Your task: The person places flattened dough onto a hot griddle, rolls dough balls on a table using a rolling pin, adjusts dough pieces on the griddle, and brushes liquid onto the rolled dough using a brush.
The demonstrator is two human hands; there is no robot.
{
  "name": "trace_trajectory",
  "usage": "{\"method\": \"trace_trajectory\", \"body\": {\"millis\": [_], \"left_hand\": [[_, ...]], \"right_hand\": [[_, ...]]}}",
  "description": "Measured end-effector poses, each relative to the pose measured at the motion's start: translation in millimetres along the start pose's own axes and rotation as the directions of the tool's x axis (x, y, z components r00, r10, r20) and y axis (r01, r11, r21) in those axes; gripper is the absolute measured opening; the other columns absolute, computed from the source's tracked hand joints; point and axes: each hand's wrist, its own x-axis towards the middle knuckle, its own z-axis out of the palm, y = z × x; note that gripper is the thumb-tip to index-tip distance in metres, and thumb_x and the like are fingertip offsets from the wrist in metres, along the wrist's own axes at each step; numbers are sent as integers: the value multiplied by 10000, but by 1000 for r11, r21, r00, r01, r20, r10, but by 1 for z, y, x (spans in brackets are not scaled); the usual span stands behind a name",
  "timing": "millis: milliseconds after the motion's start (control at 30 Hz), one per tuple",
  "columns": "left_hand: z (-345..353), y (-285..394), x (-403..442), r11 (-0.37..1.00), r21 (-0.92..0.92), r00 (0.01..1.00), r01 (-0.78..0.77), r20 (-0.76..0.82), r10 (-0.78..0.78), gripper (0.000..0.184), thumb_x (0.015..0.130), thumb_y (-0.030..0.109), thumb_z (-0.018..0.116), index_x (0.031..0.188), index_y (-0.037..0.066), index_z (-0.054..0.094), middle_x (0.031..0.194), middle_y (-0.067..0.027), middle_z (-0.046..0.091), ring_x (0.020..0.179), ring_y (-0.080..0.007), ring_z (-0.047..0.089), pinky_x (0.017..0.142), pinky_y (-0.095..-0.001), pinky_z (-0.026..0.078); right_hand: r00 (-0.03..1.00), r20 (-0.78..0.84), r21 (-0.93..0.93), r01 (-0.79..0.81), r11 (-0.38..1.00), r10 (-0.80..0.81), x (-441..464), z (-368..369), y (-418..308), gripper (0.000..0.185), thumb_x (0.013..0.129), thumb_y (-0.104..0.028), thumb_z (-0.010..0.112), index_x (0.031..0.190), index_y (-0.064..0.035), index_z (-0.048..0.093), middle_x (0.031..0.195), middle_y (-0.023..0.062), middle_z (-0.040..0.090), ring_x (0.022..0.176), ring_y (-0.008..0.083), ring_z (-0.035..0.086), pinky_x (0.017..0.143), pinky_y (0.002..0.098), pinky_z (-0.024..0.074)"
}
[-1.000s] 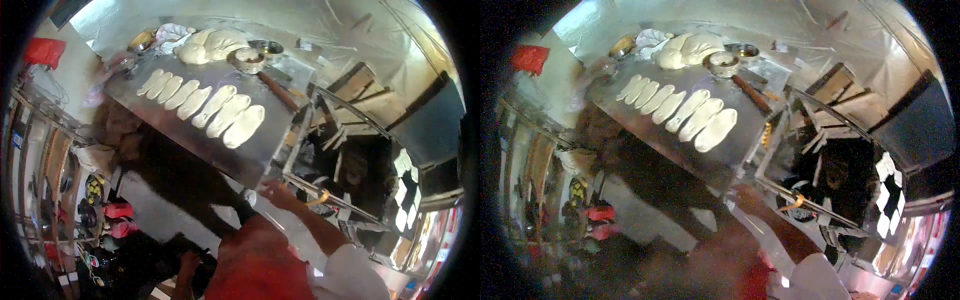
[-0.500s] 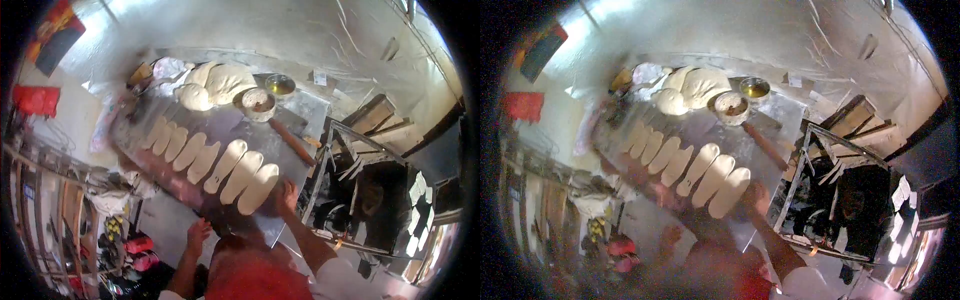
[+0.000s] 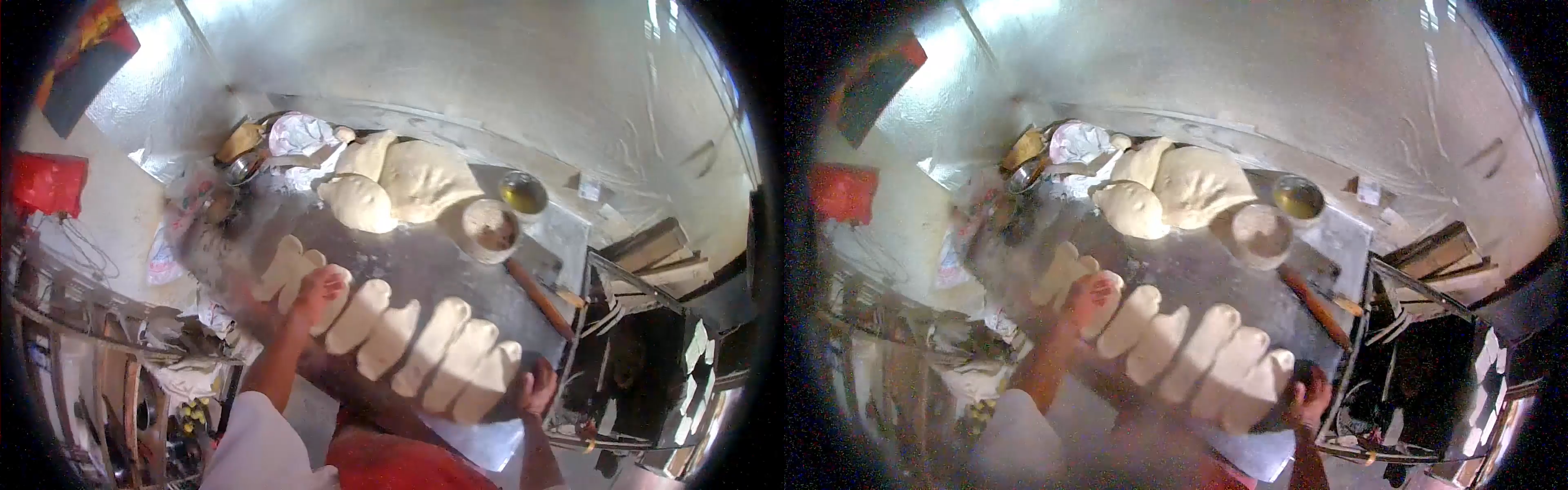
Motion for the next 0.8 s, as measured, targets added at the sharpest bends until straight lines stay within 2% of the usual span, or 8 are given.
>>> {"method": "trace_trajectory", "body": {"millis": [133,200,333,400,600,633,733,800], "left_hand": [[-163,23,63,922,-369,963,-116,-270,13,385,1000,461,588,1158,111,596,1044,-59,674,947,-208,641,821,-354,503],[-263,11,91,903,-365,947,-227,-300,117,416,992,523,593,1109,123,590,1032,-62,674,959,-225,646,805,-366,513],[-383,53,133,808,-534,915,-249,-404,14,601,977,578,592,1329,99,500,1079,-99,657,1014,-251,653,850,-396,538],[-403,74,151,785,-520,884,-337,-461,75,664,977,584,586,1403,92,453,1126,-114,645,1047,-258,652,870,-403,544],[-396,103,197,746,-631,951,-214,-309,12,639,1023,541,506,1496,137,362,1308,-96,569,1177,-283,612,1017,-450,483],[-394,106,200,776,-579,909,-250,-417,-18,605,1036,516,485,1492,136,366,1327,-92,566,1183,-289,611,1046,-456,463],[-369,108,217,739,-590,796,-326,-592,-122,548,1054,479,467,1464,124,390,1350,-92,561,1188,-288,610,1071,-454,447],[-334,114,227,669,-649,732,-361,-642,-228,525,1058,468,470,1439,113,411,1353,-96,559,1188,-280,610,1068,-445,453]], "right_hand": [[936,-17,393,-318,863,352,-20,9,5,579,1026,-416,566,1375,44,520,1351,212,532,1260,334,534,1093,450,405],[877,-249,-331,-475,815,410,-23,4,-47,613,1030,-458,550,1365,54,523,1333,229,532,1237,351,544,1048,453,439],[959,-234,-278,-223,934,160,-54,50,-109,416,975,-193,669,1332,-5,567,1241,178,578,1080,313,594,944,435,482],[949,-108,-97,-305,947,295,-50,84,-187,372,918,-120,710,1257,-17,598,1199,139,602,1025,279,601,892,412,489],[890,445,-222,-1,975,103,-46,151,-271,285,889,-191,727,1128,-53,653,1097,125,677,962,308,666,820,431,524],[924,383,-206,78,975,7,-36,160,-296,172,864,-62,725,1028,-15,705,1041,134,686,818,256,691,670,361,534],[900,370,-156,-182,971,228,-18,177,-333,184,866,-66,727,1039,-8,706,1000,132,693,765,237,686,675,352,526],[915,353,-184,-139,973,197,-13,186,-330,214,872,-68,724,1075,-4,700,950,122,697,726,211,677,690,345,521]]}}
